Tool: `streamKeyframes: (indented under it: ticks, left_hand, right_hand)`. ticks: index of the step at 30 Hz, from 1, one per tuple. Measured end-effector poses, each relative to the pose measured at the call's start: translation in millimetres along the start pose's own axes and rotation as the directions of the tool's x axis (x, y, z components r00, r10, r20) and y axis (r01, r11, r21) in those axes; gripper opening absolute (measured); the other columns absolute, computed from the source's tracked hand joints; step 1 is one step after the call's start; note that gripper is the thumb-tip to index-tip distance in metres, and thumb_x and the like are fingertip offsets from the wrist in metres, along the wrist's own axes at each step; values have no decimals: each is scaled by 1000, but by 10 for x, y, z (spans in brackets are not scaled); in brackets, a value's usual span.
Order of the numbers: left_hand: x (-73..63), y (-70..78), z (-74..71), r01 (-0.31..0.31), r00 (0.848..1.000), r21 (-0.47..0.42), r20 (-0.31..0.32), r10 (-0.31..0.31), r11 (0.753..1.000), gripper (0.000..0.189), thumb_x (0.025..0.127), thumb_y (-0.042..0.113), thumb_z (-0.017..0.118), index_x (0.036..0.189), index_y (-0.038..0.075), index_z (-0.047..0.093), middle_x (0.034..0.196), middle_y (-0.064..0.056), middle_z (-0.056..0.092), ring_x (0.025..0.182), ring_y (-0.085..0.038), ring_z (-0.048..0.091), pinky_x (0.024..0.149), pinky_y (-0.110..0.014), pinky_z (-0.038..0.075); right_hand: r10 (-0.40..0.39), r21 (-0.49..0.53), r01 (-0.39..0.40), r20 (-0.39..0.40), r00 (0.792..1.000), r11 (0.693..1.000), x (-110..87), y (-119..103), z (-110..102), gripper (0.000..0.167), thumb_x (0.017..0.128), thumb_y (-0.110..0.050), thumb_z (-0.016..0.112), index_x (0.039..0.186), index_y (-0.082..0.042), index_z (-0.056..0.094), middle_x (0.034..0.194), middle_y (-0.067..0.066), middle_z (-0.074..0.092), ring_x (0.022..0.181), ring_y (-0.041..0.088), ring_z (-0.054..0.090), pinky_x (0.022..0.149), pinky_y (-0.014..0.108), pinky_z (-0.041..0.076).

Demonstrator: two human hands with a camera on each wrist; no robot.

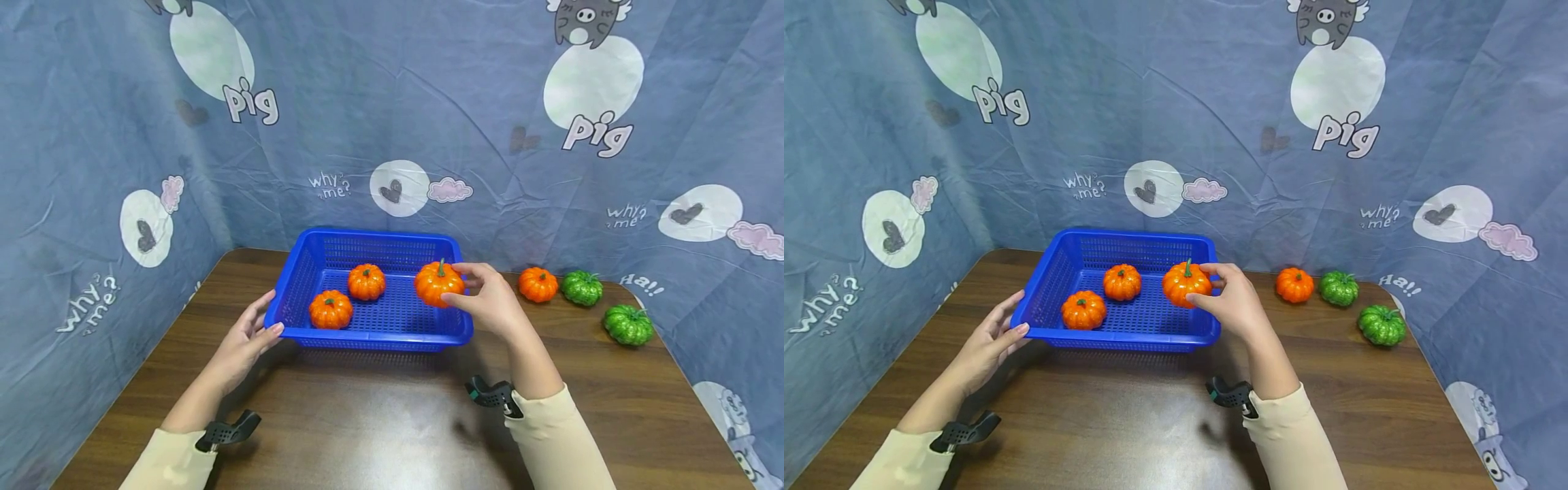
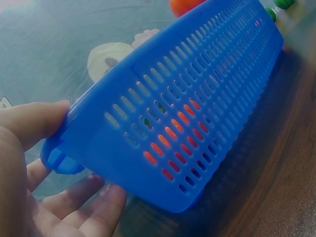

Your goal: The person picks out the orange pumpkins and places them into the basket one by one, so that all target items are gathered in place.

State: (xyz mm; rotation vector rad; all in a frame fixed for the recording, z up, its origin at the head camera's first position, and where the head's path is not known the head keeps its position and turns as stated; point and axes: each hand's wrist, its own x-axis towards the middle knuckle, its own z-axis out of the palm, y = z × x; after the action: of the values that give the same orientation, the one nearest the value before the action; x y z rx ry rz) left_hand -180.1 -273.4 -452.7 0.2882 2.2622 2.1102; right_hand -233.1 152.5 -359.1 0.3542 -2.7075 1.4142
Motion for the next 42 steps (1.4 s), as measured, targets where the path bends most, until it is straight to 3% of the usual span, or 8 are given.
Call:
streamKeyframes:
  ticks: [10, 29, 36, 42]
  left_hand:
    - [-3, -22, -10, -32, 999, -33, -2, 32, 999, 68, 104, 10, 52, 159, 5, 13, 151, -38, 28, 116, -7, 59, 93, -18, 50]
    - [2, 4, 24, 4, 1000, 4, -5, -4, 1000, 69, 104, 15, 54, 160, 9, 13, 154, -34, 28, 117, -6, 58, 94, -19, 49]
    - [0, 7, 28, 5, 1000, 3, -5, -5, 1000, 69, 104, 14, 54, 160, 9, 13, 155, -34, 26, 118, -7, 57, 94, -18, 49]
    - [-12, 20, 25, 12, 1000, 6, -12, -12, 1000, 69, 105, 16, 54, 161, 9, 13, 154, -34, 27, 115, -4, 58, 93, -18, 49]
  right_hand:
    - [20, 25, -22, 74, 997, 999, 102, -84, 139, 59, 82, -24, 84, 134, -7, 61, 132, 15, 56, 116, 35, 61, 86, 44, 58]
    - [50, 22, -55, 163, 985, 998, 316, 5, 550, 52, 80, -19, 84, 127, -4, 66, 123, 16, 63, 103, 31, 66, 80, 37, 58]
    - [61, -99, -44, 182, 981, 994, 387, 41, 683, 52, 79, -21, 85, 124, -4, 68, 123, 13, 66, 98, 24, 66, 89, 39, 54]
    - [67, -127, -37, 234, 970, 991, 428, 47, 756, 50, 80, -18, 85, 124, -3, 67, 125, 13, 66, 104, 25, 64, 95, 41, 51]
